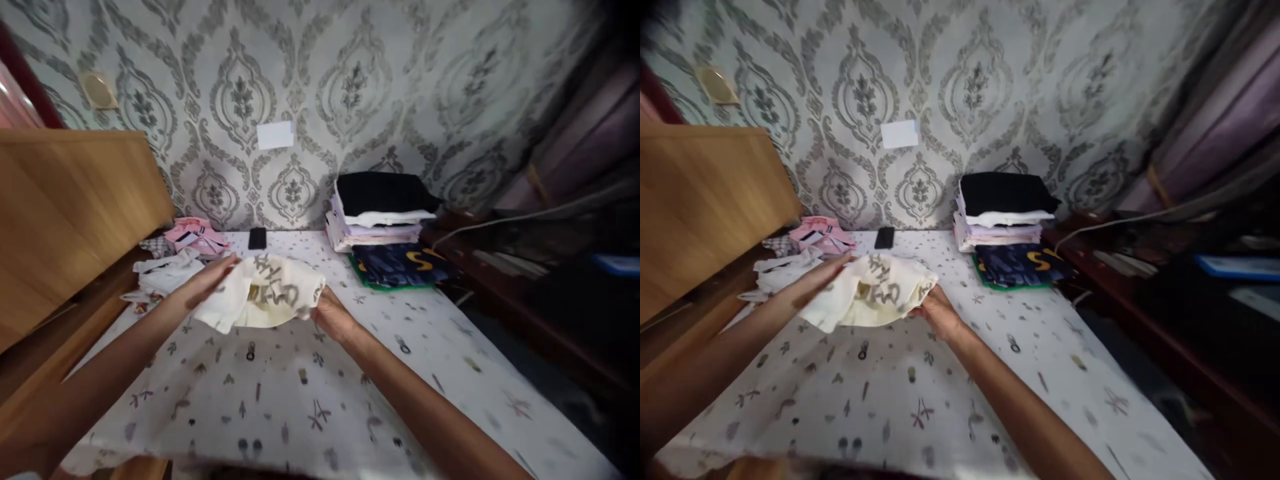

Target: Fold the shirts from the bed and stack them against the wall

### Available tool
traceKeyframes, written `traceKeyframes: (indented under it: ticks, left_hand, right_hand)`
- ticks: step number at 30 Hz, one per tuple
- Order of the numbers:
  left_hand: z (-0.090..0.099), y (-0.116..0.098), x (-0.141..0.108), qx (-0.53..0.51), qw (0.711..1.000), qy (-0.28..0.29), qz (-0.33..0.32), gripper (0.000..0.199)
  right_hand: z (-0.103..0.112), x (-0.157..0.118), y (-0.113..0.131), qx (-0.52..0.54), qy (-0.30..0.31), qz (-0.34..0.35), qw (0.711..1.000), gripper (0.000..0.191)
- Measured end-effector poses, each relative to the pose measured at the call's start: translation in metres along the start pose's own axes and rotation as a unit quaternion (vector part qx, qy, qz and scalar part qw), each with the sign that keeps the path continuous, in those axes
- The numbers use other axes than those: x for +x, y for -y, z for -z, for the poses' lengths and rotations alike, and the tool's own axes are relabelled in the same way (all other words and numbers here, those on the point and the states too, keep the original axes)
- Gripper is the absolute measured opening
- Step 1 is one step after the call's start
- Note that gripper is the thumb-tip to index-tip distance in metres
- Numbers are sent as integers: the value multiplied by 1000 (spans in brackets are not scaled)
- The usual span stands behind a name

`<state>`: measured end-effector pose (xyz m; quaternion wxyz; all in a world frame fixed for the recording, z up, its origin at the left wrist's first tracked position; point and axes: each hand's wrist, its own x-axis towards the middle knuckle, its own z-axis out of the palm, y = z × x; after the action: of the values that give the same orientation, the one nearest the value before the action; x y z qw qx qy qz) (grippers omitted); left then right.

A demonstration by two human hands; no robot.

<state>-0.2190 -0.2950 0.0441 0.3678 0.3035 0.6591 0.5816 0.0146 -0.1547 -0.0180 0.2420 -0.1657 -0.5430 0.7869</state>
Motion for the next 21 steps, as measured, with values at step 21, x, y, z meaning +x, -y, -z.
traceKeyframes:
  ticks: [21]
  left_hand:
    - [3, 42, -13, 128, 991, 0, -51, 19]
  right_hand:
    - [22, -33, -9, 59, -146, 25, 987, 36]
